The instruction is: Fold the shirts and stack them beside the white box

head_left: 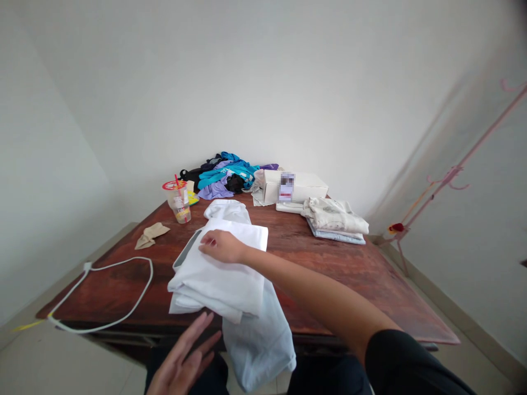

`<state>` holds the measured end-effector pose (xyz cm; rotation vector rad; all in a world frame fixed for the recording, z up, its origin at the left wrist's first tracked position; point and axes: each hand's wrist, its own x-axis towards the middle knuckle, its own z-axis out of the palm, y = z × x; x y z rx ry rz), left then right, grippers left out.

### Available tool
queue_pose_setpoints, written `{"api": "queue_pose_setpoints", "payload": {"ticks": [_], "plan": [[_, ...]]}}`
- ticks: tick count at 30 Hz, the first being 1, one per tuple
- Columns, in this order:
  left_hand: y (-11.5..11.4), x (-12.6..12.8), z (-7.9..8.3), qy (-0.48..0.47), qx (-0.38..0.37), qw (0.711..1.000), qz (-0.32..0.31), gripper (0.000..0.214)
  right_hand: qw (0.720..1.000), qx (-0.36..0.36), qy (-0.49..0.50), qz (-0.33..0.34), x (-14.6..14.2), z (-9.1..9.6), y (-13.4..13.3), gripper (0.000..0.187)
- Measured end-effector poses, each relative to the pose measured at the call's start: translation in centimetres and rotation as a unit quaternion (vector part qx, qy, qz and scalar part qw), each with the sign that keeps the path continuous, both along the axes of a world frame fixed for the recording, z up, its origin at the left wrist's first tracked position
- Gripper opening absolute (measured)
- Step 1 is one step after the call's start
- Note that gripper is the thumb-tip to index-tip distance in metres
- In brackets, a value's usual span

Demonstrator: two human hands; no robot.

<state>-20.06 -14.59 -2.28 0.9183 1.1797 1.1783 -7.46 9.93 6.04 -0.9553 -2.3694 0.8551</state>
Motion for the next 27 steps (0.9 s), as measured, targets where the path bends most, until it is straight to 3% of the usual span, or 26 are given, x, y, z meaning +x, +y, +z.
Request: {"api": "queue_pose_setpoints", "payload": {"ticks": [2,3,5,8,12,16,22,25,27], "plan": [[0.3,0.3,-0.2,-0.149,-0.067,0.983,0.080,0.080,0.993,0.099,-0.033,-0.053,2.1,0.5,1.7,0.036],[0.6,0.6,-0.2,-0.201,-0.089,0.970,0.102,0.089,0.988,0.106,-0.063,-0.089,3.2,0.7,2.7,0.044],[1.4,1.1,0.1,-0.259,-0.107,0.952,0.124,0.094,0.979,0.045,-0.121,-0.155,5.1,0.6,4.9,0.062],[2.7,1.9,0.9,-0.264,-0.096,0.950,0.134,0.069,0.971,-0.035,-0.158,-0.175,7.2,-0.3,7.4,0.071],[4.3,3.2,2.3,-0.240,-0.072,0.953,0.168,0.044,0.970,-0.076,-0.171,-0.157,8.1,-1.6,8.5,0.069],[5.8,4.6,4.1,-0.223,-0.089,0.944,0.225,0.039,0.973,-0.086,-0.166,-0.137,7.8,-1.1,8.3,0.069],[7.8,4.8,7.1,-0.178,-0.072,0.946,0.262,0.038,0.986,-0.066,-0.101,-0.112,8.9,2.1,5.9,0.055],[8.6,4.4,9.2,-0.155,-0.058,0.951,0.262,0.038,0.989,-0.094,0.002,-0.111,11.3,3.9,3.5,0.036],[9.1,4.4,10.9,-0.145,-0.034,0.959,0.242,0.040,0.976,-0.144,0.105,-0.125,13.8,4.9,1.5,0.030]]}}
